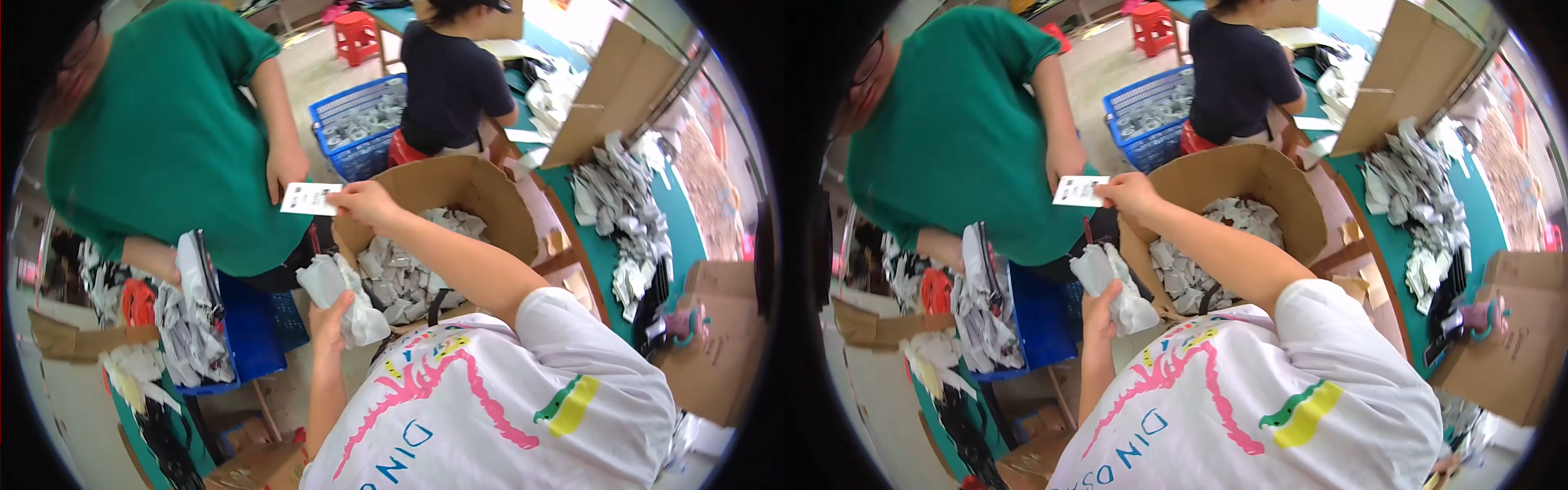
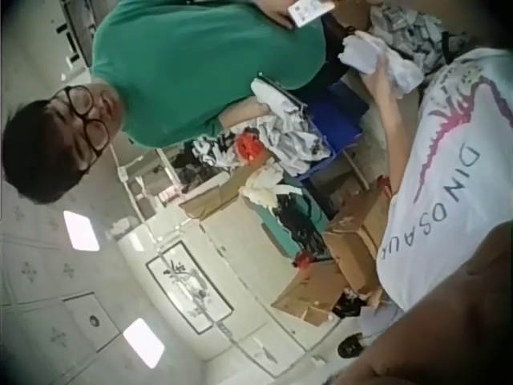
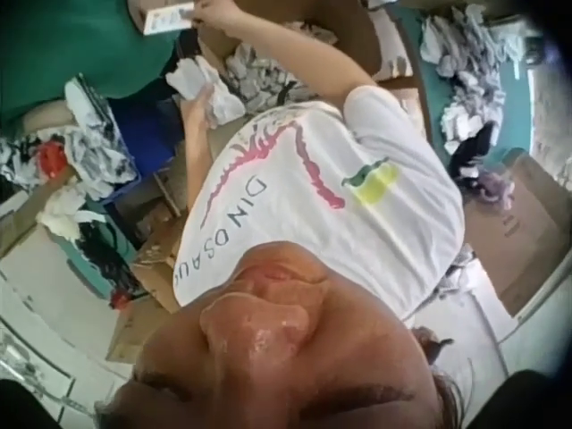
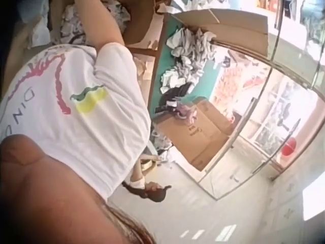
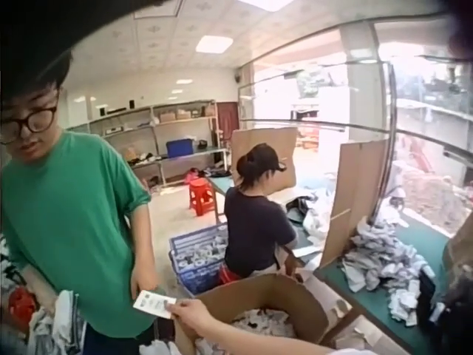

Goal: The recorder packages small white items into plastic bags, scans labels using a handheld device, and places them into boxes.

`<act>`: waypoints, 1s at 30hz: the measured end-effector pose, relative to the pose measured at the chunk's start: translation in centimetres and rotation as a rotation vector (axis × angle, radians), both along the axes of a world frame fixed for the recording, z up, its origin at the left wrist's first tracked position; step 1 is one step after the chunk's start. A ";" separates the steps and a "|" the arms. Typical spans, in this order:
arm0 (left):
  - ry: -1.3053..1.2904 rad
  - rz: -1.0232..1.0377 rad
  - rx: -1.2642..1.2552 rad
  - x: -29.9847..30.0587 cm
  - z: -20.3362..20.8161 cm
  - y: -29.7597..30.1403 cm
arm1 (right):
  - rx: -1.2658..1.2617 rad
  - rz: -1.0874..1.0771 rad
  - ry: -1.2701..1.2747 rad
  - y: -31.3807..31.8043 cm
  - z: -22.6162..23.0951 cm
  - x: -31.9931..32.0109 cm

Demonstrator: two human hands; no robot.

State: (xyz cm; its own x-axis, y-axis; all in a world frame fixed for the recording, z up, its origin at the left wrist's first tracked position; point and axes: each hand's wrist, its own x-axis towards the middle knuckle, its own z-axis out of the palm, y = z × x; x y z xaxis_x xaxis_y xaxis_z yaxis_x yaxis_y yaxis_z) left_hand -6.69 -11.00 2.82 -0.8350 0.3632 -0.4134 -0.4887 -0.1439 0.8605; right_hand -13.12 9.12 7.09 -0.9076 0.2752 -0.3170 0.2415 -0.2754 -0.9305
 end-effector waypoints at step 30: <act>0.055 -0.105 -0.034 2.0 0.0 -0.4 | 0.074 -0.024 0.061 0.2 1.0 2.1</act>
